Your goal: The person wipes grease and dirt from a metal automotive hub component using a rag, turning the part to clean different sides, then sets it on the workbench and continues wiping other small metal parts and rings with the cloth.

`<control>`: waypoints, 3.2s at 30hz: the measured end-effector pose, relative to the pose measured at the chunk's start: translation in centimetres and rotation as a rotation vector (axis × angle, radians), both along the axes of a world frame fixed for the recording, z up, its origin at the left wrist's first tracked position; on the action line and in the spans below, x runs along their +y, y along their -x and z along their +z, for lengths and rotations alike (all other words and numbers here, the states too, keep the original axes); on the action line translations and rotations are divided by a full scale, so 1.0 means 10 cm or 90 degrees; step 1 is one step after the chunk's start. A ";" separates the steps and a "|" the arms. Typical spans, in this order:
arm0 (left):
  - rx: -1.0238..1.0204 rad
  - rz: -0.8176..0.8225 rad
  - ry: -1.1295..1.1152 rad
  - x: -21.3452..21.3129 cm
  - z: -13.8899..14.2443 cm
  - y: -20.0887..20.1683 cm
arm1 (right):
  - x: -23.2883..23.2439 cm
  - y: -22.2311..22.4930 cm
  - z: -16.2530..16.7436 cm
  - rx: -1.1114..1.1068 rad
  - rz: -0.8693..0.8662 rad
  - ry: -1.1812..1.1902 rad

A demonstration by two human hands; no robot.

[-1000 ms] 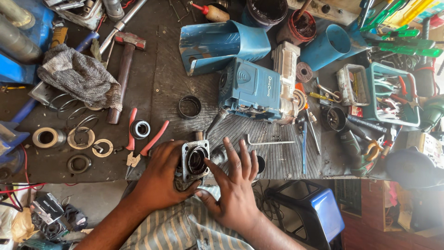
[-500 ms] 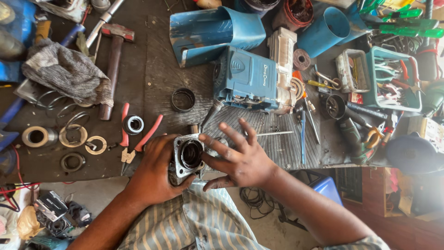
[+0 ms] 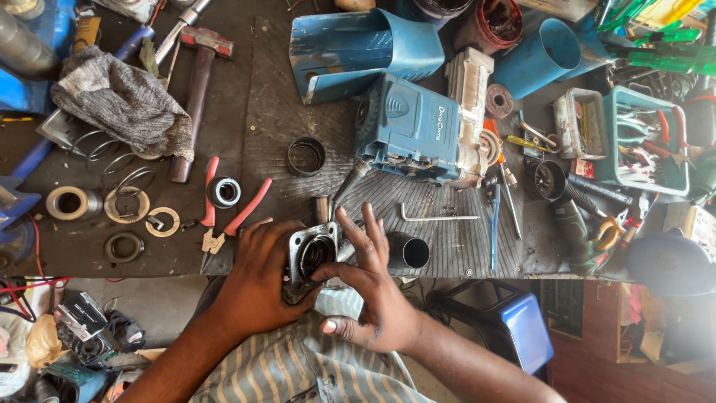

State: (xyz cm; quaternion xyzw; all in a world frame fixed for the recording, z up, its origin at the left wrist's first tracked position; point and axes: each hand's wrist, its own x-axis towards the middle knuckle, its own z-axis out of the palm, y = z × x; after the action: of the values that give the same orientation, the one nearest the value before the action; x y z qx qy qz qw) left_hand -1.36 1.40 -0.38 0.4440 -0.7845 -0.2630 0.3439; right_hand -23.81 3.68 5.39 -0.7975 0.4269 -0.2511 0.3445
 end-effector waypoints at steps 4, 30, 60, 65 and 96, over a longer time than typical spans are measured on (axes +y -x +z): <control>0.014 -0.002 -0.006 0.01 0.01 0.00 | 0.07 -0.10 -0.03 -0.124 -0.040 -0.118; 0.038 -0.007 -0.049 -0.13 -0.04 -0.04 | 0.02 0.05 -0.39 -0.300 -0.374 -0.042; 0.073 -0.147 -0.047 -0.28 -0.06 -0.69 | -0.26 -0.80 -0.24 -0.057 -0.145 0.102; -0.012 -0.085 0.011 -0.54 -0.02 -1.29 | -0.28 -0.85 -0.20 -0.001 -0.149 0.116; -0.050 -0.264 -0.016 -0.72 0.17 -1.31 | -0.26 -1.00 0.39 0.046 -0.271 -0.054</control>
State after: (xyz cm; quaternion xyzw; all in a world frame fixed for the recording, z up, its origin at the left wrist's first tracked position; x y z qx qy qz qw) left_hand 11.74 -5.75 1.37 0.2875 -0.8683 -0.3206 0.2463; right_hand -13.81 1.05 9.29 -0.6826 0.6080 -0.2714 0.3013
